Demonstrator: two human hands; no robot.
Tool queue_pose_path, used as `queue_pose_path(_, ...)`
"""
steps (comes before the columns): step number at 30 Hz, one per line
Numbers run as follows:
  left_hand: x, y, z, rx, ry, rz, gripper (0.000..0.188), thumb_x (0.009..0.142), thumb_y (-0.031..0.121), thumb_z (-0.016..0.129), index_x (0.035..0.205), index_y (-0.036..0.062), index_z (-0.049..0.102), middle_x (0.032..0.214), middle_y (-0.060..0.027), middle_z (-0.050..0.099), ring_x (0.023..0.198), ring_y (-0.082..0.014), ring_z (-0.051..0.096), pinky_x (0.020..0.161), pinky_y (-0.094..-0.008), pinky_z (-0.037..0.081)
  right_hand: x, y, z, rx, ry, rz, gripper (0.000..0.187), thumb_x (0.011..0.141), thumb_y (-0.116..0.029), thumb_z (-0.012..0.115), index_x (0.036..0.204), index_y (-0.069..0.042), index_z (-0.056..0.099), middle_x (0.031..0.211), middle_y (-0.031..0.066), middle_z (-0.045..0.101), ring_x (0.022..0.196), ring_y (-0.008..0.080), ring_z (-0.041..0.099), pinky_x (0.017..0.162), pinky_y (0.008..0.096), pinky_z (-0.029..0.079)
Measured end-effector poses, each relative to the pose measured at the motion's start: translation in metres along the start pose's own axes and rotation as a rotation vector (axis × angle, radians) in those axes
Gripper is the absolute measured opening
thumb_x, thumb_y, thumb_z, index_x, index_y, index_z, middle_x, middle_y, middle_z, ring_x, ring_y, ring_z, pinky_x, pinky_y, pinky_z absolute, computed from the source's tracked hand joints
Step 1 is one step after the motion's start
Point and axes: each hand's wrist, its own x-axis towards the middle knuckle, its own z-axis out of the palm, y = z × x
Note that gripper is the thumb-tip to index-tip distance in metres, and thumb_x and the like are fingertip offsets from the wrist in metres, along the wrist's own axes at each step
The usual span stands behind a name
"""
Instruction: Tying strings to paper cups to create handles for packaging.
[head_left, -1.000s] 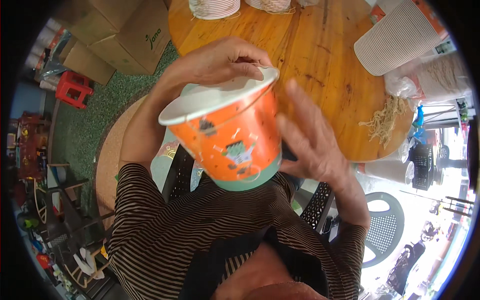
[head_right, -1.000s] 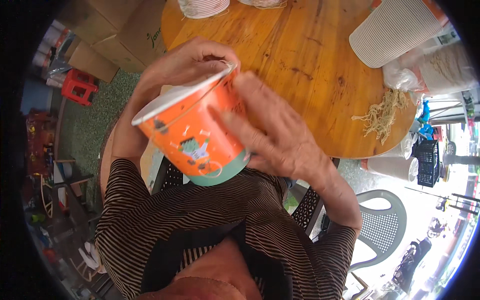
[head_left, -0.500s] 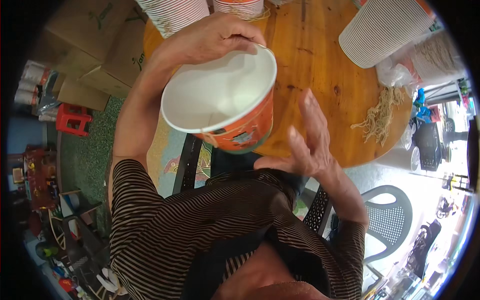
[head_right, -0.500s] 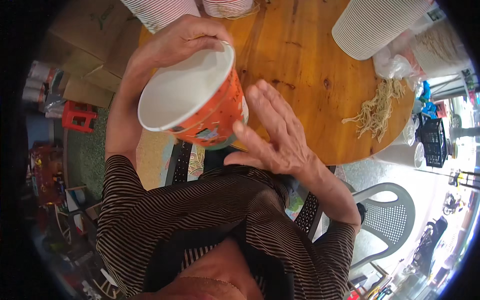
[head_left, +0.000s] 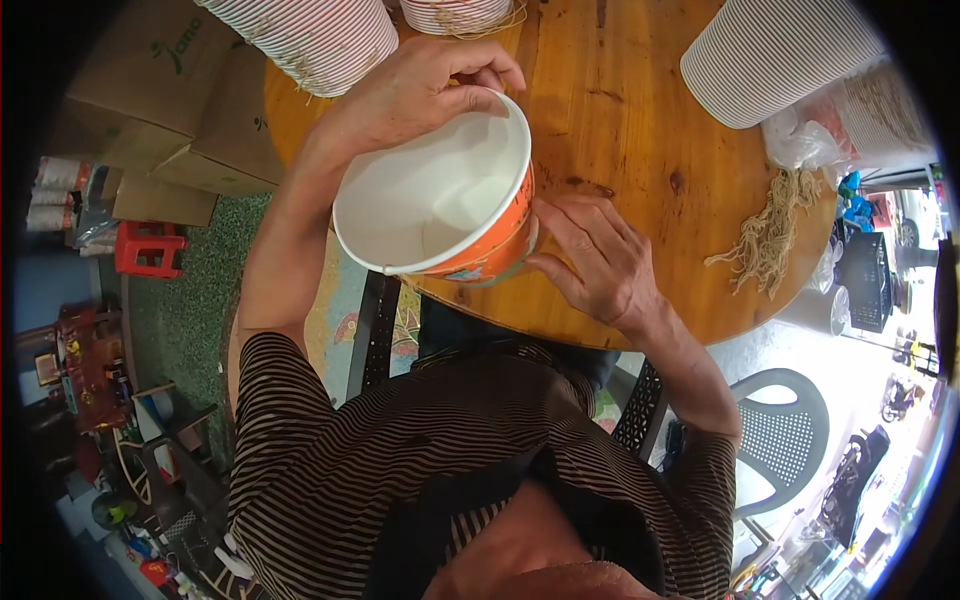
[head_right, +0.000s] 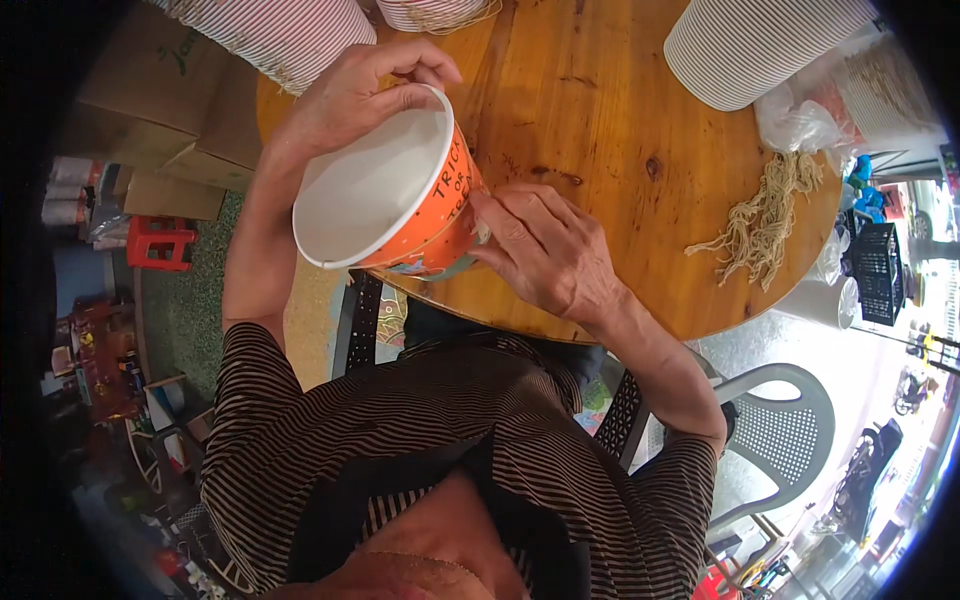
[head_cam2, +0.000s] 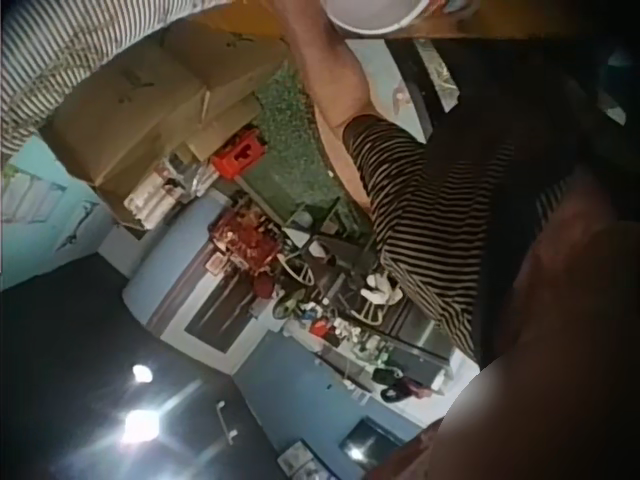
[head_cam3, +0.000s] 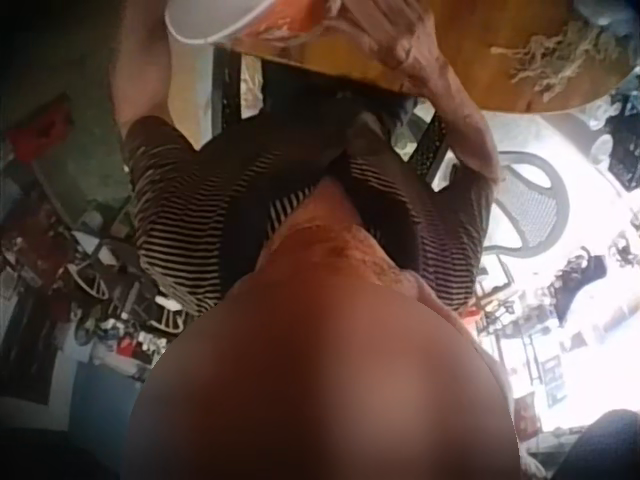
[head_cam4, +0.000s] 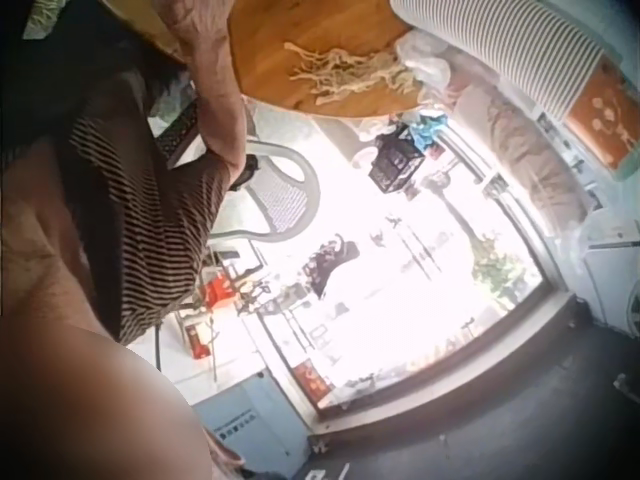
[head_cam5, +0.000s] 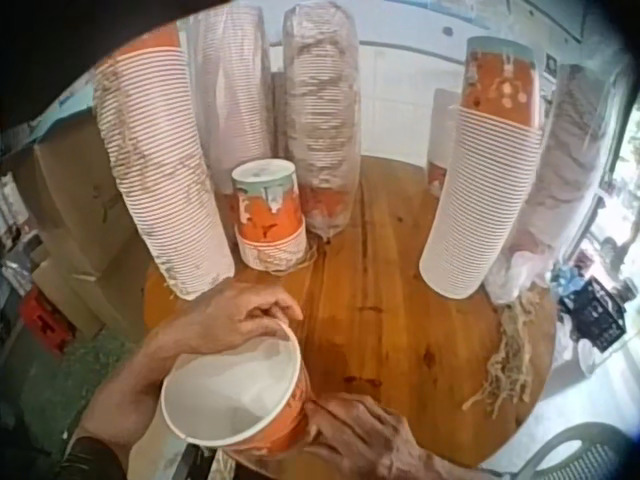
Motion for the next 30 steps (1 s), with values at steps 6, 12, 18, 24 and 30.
queue_pose_path(6,0.007,0.01,0.017,0.324,0.344,0.374,0.025,0.089,0.001,0.073,0.114,0.0036,0.07,0.091,-0.0066,0.074,0.088,-0.018,0.073,0.079,-0.0316,0.057,-0.004,0.007,0.003,-0.009,0.064,0.069,0.059,0.072,-0.014,0.087,0.127,-0.006,0.066,0.126,0.0131,0.065,0.106,0.0307,0.068,0.081,0.0383,0.061)
queue_pose_path(12,-0.016,0.056,-0.006,0.04,0.179,-0.123,0.036,0.083,0.023,0.083,0.111,0.0064,0.068,0.102,-0.0156,0.067,0.103,-0.0326,0.066,0.091,-0.0488,0.051,0.006,0.008,0.007,0.068,0.05,-0.049,0.066,0.075,-0.013,0.087,0.137,-0.01,0.062,0.142,0.0124,0.061,0.117,0.0318,0.066,0.087,0.0382,0.062)
queue_pose_path(18,-0.084,0.066,-0.026,0.104,0.3,0.036,0.01,0.088,0.002,0.071,0.095,-0.0049,0.071,0.09,-0.0128,0.074,0.084,-0.0243,0.074,0.077,-0.0345,0.057,0.008,0.006,0.013,0.132,-0.118,-0.026,0.069,0.079,-0.014,0.083,0.143,-0.007,0.058,0.143,0.0132,0.06,0.121,0.0346,0.064,0.091,0.0394,0.061)
queue_pose_path(24,-0.16,0.084,-0.021,0.253,0.078,0.065,0.056,0.061,0.044,0.088,0.097,0.0026,0.075,0.112,-0.0091,0.075,0.117,-0.0314,0.068,0.106,-0.049,0.053,0.004,0.01,0.014,0.185,-0.172,0.07,0.072,0.078,-0.01,0.084,0.144,-0.003,0.056,0.146,0.017,0.057,0.125,0.0386,0.062,0.1,0.0434,0.056)
queue_pose_path(30,-0.173,0.076,0.016,0.324,0.156,0.07,0.017,0.073,0.009,0.081,0.087,0.0044,0.073,0.097,-0.007,0.072,0.112,-0.0277,0.068,0.112,-0.054,0.047,0.024,0.005,0.015,0.15,-0.213,0.084,0.078,0.083,-0.02,0.083,0.15,0.001,0.049,0.155,0.022,0.048,0.139,0.0405,0.051,0.114,0.0467,0.045)
